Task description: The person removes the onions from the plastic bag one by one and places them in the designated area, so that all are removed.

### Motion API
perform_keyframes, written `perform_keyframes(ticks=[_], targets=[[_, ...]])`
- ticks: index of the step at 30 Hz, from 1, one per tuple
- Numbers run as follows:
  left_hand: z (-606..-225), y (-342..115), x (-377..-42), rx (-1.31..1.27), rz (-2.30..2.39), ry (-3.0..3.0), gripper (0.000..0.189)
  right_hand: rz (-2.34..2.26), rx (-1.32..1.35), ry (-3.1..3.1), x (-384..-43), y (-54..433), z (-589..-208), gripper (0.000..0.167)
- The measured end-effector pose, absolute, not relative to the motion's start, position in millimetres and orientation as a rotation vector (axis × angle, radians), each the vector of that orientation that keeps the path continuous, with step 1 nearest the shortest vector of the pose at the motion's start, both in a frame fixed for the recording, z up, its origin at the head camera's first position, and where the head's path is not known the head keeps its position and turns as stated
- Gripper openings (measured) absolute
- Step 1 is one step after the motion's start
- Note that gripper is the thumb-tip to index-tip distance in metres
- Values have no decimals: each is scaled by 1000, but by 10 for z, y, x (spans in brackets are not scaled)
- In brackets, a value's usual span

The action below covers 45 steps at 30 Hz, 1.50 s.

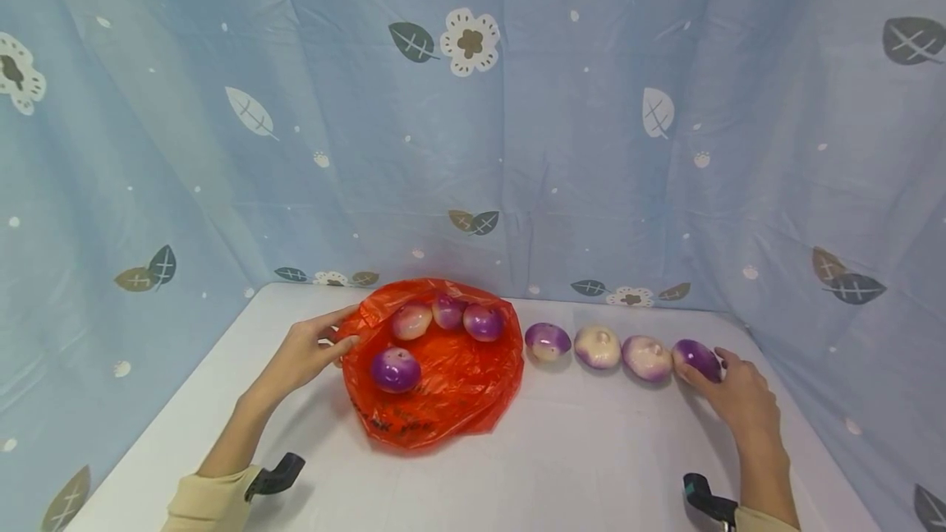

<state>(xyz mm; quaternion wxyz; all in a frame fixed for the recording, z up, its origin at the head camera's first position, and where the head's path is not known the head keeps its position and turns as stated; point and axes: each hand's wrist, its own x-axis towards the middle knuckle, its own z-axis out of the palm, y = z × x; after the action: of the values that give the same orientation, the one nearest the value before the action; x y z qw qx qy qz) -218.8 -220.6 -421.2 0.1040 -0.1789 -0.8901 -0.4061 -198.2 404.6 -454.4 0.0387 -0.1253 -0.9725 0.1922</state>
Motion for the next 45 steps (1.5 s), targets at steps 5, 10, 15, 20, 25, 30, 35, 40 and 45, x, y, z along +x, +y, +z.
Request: perform_keyframes(ticks=[5, 10, 15, 20, 25, 30, 35, 40, 45], targets=[[-4222, -2196, -2201, -526, -1201, -2629, 52, 592, -398, -2999, -1985, 4050, -4510, 96], [-4228, -2191, -2203, -527, -1199, -2629, 52, 593, -363, -2989, -1975, 4054, -4508, 94], [-4225, -2186, -2207, -529, -1196, -2621, 52, 593, -355, -2954, -1975, 4043, -4493, 92], [-4221, -2189, -2222, -534, -1205, -2621, 51, 591, -344, -2939, -1985, 4024, -4477, 90], [-4222, -2194, -2238, -544, -1204, -2623, 51, 590, -340, -2925, -1986, 3995, -4451, 86], [-4224, -2183, -2257, -565, -1218, -2622, 51, 591, -366, -2901, -1972, 3930, -4422, 84], [-4235, -2188, -2232, -552, -1226, -2636, 51, 567, -349, -2883, -1953, 3833, -4384, 84], [-4236, -2199, -2206, -538, -1227, -2633, 51, 555, -297, -2861, -1923, 3691, -4264, 83], [-4220, -2212, -2183, -541, -1201, -2619, 52, 581, -178, -2827, -1888, 3470, -4133, 80]])
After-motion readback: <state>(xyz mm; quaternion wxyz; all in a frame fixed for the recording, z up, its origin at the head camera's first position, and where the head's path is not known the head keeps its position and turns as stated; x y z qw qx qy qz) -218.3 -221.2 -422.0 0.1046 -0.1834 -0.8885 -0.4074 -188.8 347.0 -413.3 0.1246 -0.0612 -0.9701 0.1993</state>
